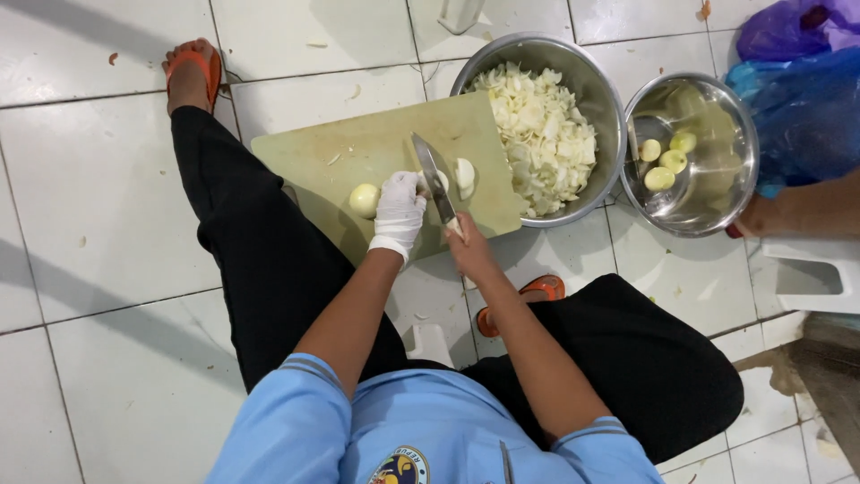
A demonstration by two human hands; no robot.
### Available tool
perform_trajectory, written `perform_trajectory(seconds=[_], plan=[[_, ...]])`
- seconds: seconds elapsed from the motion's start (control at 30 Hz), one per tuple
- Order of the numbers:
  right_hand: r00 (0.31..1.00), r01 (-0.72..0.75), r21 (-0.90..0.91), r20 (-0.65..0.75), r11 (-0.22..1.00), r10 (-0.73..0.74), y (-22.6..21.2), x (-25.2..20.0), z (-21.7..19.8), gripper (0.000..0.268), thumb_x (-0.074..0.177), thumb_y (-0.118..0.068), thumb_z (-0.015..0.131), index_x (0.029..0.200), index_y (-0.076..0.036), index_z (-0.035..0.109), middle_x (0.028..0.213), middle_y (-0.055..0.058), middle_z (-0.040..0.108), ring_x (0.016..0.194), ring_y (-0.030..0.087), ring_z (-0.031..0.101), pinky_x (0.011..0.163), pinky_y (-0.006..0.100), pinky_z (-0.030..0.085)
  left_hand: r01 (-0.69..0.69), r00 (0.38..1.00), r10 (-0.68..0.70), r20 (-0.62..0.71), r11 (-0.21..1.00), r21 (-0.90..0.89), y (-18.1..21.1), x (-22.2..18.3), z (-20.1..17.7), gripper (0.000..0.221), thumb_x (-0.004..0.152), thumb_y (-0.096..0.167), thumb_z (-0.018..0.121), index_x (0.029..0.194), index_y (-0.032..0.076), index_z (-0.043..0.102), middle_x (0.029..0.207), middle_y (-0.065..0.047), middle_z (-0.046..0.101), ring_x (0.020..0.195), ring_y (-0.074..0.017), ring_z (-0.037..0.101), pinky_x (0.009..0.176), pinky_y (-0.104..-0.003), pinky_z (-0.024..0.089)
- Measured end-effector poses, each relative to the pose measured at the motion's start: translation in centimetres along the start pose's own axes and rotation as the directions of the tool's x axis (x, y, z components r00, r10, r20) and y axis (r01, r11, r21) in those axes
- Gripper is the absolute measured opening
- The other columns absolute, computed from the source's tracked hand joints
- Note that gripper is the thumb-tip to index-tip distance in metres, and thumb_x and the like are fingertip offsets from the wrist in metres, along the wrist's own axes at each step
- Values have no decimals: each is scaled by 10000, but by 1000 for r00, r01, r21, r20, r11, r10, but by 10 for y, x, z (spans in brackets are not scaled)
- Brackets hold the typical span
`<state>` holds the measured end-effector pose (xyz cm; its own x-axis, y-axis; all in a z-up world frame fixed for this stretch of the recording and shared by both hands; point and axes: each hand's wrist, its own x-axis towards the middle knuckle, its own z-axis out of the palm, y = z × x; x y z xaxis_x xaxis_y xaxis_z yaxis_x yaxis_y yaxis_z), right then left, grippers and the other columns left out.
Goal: Slicing onions on a cutting board using a knife while sitting on the floor.
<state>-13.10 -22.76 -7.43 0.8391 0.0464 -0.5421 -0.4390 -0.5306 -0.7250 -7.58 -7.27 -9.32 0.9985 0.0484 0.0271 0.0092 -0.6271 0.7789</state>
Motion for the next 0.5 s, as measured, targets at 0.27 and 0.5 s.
perform_trajectory(seconds=[0.27,0.5], plan=[[995,-100,-239,-33,966,95,-25,-13,-4,395,972,-289,340,1358,-212,299,1237,260,518,1090,431,541,894,579,473,21,1000,-23,17,996,88,3,2,1,141,712,108,630,785,180,533,885,-33,538,889,-298,584,742,-399,525],[996,-84,-214,-59,973,73,-14,-12,-6,406,958,-312,391,1355,-239,351,1284,196,517,1161,383,506,951,532,448,60,994,-76,78,980,190,17,11,10,152,769,218,642,882,195,543,955,-14,517,919,-302,580,762,-423,546]])
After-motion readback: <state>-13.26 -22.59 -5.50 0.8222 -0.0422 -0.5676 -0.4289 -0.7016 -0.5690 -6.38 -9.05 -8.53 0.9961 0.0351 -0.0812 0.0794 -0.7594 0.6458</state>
